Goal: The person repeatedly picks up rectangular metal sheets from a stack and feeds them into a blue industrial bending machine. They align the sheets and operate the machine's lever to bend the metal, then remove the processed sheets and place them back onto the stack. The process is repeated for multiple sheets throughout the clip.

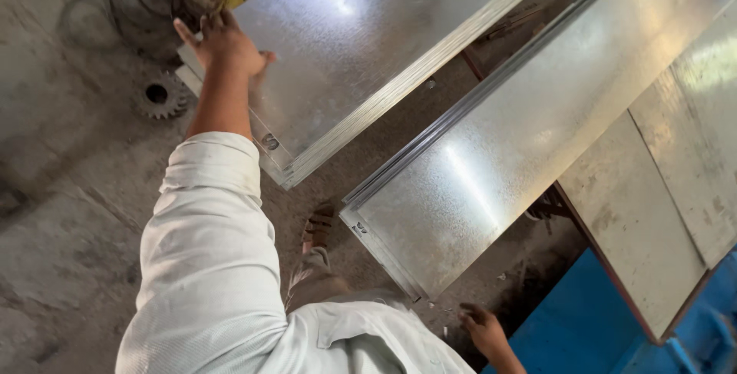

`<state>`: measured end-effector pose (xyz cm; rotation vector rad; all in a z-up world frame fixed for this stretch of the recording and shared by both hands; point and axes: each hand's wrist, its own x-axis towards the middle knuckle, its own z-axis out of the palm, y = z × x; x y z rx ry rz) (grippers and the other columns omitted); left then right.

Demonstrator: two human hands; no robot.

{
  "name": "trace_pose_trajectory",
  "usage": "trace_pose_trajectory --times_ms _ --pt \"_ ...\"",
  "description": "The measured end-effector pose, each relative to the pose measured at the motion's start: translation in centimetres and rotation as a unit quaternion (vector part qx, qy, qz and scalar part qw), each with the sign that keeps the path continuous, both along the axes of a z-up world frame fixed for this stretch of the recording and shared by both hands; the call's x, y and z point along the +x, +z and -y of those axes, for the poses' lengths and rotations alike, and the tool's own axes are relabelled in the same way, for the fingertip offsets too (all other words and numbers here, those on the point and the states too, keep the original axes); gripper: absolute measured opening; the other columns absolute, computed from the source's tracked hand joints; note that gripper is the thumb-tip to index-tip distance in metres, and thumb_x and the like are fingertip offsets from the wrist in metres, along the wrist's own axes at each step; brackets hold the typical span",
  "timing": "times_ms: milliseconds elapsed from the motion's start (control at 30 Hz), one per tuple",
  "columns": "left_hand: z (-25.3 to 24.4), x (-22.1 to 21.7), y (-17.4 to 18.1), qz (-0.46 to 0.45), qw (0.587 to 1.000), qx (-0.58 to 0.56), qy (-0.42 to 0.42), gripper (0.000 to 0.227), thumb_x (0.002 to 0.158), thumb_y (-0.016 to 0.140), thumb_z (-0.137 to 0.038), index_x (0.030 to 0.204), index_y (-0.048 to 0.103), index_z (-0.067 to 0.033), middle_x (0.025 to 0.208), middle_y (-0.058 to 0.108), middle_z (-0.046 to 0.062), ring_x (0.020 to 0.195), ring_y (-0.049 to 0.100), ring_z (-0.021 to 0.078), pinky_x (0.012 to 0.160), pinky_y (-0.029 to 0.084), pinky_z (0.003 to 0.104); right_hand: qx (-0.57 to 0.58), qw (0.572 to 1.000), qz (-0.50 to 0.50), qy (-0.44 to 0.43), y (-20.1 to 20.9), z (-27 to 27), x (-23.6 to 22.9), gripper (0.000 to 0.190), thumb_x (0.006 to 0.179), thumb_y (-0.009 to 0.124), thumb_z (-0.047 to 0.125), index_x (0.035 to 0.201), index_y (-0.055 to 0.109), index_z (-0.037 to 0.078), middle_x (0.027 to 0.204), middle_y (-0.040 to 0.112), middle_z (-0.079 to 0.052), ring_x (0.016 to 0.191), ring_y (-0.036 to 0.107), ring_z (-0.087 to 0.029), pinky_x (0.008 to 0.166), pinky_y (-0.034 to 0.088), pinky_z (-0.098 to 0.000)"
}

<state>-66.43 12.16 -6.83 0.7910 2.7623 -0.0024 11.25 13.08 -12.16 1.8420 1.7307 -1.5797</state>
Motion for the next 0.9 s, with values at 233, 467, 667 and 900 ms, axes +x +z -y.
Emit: trace_pose_trajectory --times_ms 233,467,667,900 --pt "-2.2 10.8 -2.4 -0.155 0.98 0.081 -0.092 0.071 0.103 0.045 -0.044 0.155 0.027 0.0015 0.162 0.026 0.024 0.15 0.024 0.0346 0.121 0.003 0.063 0.122 0.987 -0.102 -0.03 -1.4 -3.1 -2.0 0.041 0.096 0.068 0.025 0.128 0.067 0.0 0.102 0.077 -0.008 0.087 0.072 -0.017 0.078 0.058 -0.0327" --pt "2.1 32.2 -0.3 0.191 0.954 0.122 -0.195 0.04 0.098 0.06 -0.047 0.109 0.071 -0.0098 0.106 0.074 0.018 0.099 0.071 0.037 0.084 0.057 0.052 0.195 0.968 -0.131 -0.092 0.0 -4.4 -6.3 0.035 0.094 0.07 0.02 0.122 0.069 0.0 0.1 0.077 -0.01 0.087 0.072 -0.017 0.077 0.057 -0.0313" --pt "6.8 35.7 -5.0 0.455 0.876 0.154 0.029 0.044 0.097 0.07 -0.038 0.112 0.062 0.0022 0.1 0.073 0.017 0.091 0.074 0.0302 0.074 0.062 0.045 0.099 0.943 -0.174 -0.265 -3.1 -3.4 -3.8 0.03 0.094 0.07 0.016 0.119 0.069 0.0 0.1 0.072 -0.01 0.079 0.068 -0.02 0.069 0.056 -0.0345" --pt "7.7 39.9 -6.7 0.597 0.747 0.203 0.213 0.03 0.095 0.065 -0.029 0.105 0.066 -0.001 0.093 0.069 0.011 0.071 0.069 0.0245 0.06 0.058 0.04 -0.009 0.912 -0.251 -0.325 -3.8 -1.7 -3.3 0.029 0.096 0.067 0.014 0.121 0.064 0.001 0.095 0.071 -0.011 0.076 0.067 -0.022 0.066 0.056 -0.0365"
